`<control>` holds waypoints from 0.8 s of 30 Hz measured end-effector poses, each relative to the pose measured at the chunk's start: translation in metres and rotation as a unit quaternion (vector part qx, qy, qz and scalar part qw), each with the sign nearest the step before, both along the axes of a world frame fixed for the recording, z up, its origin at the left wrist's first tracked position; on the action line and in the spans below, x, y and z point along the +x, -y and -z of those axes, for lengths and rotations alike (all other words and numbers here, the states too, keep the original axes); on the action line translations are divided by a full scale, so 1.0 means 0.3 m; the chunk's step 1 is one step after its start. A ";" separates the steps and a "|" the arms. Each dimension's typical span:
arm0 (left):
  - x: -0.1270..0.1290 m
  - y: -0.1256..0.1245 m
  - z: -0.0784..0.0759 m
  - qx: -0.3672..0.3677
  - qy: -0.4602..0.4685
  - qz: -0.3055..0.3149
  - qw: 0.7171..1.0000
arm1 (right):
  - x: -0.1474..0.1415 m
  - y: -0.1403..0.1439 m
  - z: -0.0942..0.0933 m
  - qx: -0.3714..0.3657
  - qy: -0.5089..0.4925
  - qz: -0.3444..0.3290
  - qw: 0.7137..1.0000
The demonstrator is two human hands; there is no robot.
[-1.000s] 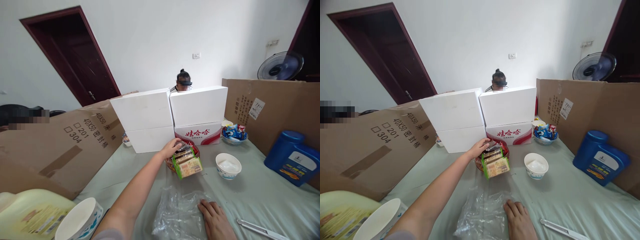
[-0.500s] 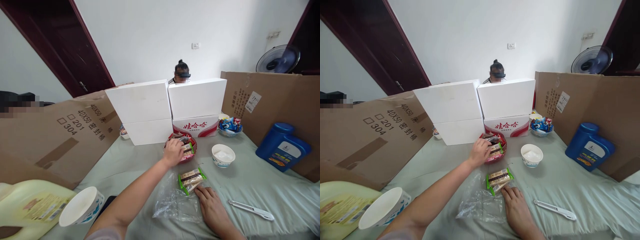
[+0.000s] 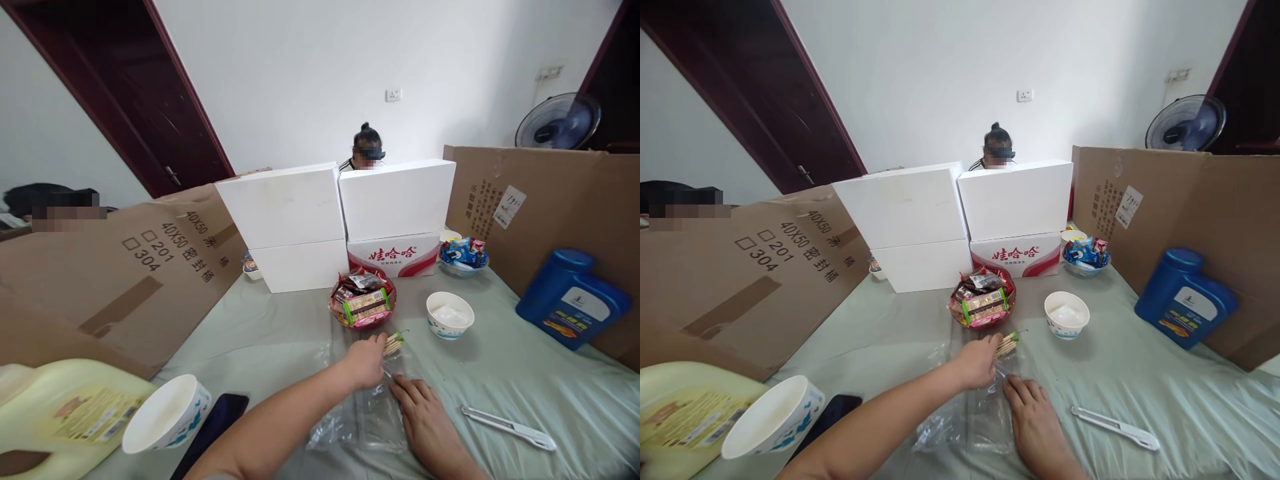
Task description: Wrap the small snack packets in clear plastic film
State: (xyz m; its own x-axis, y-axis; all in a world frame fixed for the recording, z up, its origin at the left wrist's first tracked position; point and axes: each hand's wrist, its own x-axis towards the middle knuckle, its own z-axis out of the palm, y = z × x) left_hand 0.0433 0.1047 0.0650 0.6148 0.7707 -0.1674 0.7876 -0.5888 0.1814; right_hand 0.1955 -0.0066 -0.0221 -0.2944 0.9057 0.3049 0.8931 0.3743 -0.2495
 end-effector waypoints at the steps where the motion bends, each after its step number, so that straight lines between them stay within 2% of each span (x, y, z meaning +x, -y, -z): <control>1: 0.003 0.002 0.000 0.009 0.001 0.004 1.000 | 0.000 -0.001 0.002 0.001 -0.001 0.001 1.000; 5: 0.000 0.009 0.000 0.015 0.029 0.018 0.999 | 0.002 -0.005 0.017 0.013 -0.004 0.004 1.000; 7: -0.021 -0.004 -0.026 0.000 0.036 0.018 0.999 | 0.004 -0.007 0.027 0.022 -0.002 0.004 1.000; 9: -0.057 -0.033 -0.080 -0.017 0.068 0.027 0.997 | 0.005 -0.009 0.034 0.027 0.000 0.006 1.000; 12: -0.125 -0.114 -0.196 -0.018 0.139 0.008 0.990 | 0.006 -0.011 0.041 0.030 0.001 0.008 1.000; 15: -0.178 -0.224 -0.302 0.035 0.146 -0.020 0.989 | 0.007 -0.012 0.044 0.028 0.003 0.003 1.000; 17: -0.191 -0.294 -0.339 0.097 0.133 -0.033 0.986 | 0.008 -0.012 0.044 0.025 0.005 0.004 1.000; 20: -0.182 -0.360 -0.326 0.168 0.126 -0.028 0.977 | 0.008 -0.013 0.039 0.024 0.009 0.004 1.000; 24: -0.172 -0.372 -0.228 0.157 0.124 0.026 0.980 | 0.008 -0.016 0.032 0.024 0.009 0.000 1.000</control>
State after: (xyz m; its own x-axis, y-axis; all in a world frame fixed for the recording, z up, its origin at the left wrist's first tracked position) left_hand -0.0084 0.2162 0.1334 0.6460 0.7274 0.2317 0.7103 -0.6839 0.1665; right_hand 0.1977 -0.0019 -0.0317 -0.2999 0.8901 0.3433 0.8977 0.3850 -0.2140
